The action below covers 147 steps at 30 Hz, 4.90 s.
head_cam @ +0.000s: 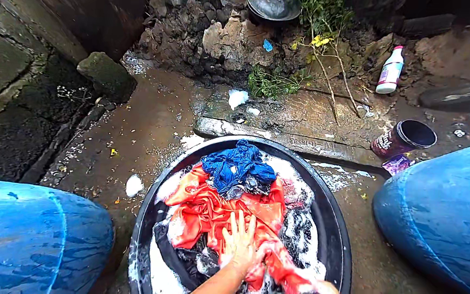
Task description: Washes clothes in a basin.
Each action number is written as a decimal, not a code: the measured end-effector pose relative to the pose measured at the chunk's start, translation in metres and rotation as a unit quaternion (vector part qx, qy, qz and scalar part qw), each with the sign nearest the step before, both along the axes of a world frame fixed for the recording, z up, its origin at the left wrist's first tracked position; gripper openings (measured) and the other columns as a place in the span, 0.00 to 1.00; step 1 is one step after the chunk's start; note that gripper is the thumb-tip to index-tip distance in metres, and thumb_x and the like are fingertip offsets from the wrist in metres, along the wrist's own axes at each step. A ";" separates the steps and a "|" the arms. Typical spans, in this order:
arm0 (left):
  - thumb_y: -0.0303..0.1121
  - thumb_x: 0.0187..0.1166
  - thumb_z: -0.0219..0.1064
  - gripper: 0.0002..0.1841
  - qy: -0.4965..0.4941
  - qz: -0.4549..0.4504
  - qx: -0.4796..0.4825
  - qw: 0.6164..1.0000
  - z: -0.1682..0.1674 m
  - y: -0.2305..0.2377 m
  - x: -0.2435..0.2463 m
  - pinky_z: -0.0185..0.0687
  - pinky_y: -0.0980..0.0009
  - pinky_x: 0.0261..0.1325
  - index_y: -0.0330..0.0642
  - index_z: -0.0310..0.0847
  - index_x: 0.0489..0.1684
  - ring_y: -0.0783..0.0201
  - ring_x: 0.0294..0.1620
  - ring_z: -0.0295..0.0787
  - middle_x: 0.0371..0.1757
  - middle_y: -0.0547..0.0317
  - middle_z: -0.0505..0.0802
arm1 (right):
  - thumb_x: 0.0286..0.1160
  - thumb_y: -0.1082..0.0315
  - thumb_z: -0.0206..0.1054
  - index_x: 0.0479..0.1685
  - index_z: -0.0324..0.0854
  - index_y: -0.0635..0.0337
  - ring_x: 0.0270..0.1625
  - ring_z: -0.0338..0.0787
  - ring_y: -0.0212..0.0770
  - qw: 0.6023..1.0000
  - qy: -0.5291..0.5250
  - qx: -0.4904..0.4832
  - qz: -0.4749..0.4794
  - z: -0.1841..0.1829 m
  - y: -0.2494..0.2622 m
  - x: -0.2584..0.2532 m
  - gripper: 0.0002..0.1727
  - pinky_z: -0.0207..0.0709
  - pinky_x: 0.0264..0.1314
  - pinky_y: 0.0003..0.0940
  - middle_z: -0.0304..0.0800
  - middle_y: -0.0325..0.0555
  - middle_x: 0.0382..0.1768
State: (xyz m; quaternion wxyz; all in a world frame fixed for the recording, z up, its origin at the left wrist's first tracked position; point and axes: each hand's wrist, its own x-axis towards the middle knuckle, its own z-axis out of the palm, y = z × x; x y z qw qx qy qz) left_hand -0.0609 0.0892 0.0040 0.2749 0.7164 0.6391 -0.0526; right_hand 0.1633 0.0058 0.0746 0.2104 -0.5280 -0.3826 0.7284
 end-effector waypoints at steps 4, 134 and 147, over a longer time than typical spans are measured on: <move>0.48 0.82 0.62 0.29 0.031 -0.013 -0.105 0.994 -0.018 0.046 0.052 0.38 0.23 0.83 0.46 0.75 0.80 0.28 0.94 0.37 0.92 0.37 0.60 | 0.70 0.82 0.59 0.63 0.79 0.77 0.61 0.87 0.35 0.960 -0.177 0.125 -0.176 -0.002 0.057 -0.006 0.20 0.80 0.68 0.32 0.88 0.56 0.58; 0.44 0.86 0.59 0.36 0.138 0.175 -0.182 0.958 -0.040 0.037 -0.147 0.34 0.39 0.92 0.24 0.58 0.86 0.31 0.93 0.45 0.89 0.24 0.60 | 0.73 0.71 0.71 0.89 0.66 0.43 0.80 0.73 0.70 0.686 -0.167 0.218 0.674 -0.115 0.070 -0.126 0.39 0.68 0.70 0.74 0.71 0.61 0.82; 0.37 0.95 0.45 0.28 0.109 0.118 -0.351 0.923 -0.035 0.023 -0.102 0.43 0.40 0.91 0.23 0.60 0.85 0.32 0.92 0.51 0.88 0.25 0.64 | 0.81 0.47 0.67 0.93 0.59 0.38 0.87 0.65 0.68 0.726 -0.201 0.172 0.635 -0.124 0.075 -0.096 0.39 0.61 0.81 0.72 0.52 0.54 0.93</move>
